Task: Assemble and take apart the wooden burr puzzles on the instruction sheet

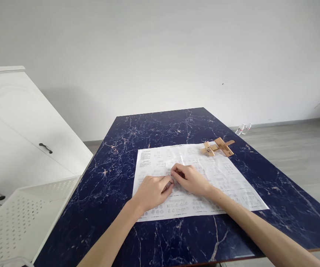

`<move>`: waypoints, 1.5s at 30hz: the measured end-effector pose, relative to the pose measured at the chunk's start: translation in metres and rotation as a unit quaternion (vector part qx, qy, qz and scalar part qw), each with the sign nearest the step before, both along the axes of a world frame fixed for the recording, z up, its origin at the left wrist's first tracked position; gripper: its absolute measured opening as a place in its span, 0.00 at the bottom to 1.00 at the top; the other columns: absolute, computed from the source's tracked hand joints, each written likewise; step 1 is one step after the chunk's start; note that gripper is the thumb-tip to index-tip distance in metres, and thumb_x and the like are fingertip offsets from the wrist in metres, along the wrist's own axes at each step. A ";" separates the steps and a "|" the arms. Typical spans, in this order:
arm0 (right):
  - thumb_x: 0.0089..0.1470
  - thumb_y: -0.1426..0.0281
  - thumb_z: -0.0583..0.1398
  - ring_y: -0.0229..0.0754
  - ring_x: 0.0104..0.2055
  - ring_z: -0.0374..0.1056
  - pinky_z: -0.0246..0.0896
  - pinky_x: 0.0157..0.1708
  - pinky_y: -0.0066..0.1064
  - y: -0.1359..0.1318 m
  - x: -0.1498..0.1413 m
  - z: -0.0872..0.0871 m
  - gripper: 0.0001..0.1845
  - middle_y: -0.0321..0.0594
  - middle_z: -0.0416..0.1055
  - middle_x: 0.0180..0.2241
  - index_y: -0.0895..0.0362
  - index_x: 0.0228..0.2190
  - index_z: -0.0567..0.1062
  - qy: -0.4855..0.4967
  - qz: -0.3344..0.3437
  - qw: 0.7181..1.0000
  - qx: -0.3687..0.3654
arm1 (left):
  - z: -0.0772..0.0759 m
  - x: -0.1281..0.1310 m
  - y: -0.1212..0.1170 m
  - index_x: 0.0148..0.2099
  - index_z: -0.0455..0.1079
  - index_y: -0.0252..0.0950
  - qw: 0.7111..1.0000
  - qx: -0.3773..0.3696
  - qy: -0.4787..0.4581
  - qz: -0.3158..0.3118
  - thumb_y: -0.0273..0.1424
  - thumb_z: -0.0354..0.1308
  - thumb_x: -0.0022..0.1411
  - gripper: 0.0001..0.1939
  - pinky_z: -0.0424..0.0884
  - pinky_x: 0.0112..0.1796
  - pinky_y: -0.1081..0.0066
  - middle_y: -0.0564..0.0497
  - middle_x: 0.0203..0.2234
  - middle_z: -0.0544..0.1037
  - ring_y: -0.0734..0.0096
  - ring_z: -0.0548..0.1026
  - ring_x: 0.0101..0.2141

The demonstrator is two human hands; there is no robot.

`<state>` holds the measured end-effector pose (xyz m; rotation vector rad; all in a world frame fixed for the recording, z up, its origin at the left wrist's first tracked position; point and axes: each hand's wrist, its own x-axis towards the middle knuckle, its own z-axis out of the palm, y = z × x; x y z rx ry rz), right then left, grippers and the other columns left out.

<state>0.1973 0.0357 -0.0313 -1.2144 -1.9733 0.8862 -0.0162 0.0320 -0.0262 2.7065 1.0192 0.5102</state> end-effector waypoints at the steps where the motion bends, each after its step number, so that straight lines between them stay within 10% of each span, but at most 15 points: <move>1: 0.69 0.68 0.54 0.38 0.22 0.61 0.51 0.26 0.31 0.000 0.000 0.000 0.11 0.30 0.68 0.21 0.53 0.32 0.69 0.001 0.001 1.000 0.000 | 0.000 0.000 0.000 0.40 0.70 0.37 1.000 0.000 0.000 0.000 0.31 0.51 0.75 0.10 0.61 0.25 0.72 0.56 0.22 0.75 0.73 0.70 0.20; 45: 0.68 0.64 0.58 0.36 0.23 0.59 0.53 0.27 0.31 0.007 0.006 -0.005 0.12 0.30 0.68 0.22 0.54 0.32 0.71 0.111 -0.015 0.992 -0.062 | 0.002 0.000 0.001 0.46 0.75 0.37 0.999 -0.033 0.014 0.017 0.33 0.52 0.76 0.11 0.62 0.27 0.72 0.56 0.23 0.76 0.73 0.70 0.21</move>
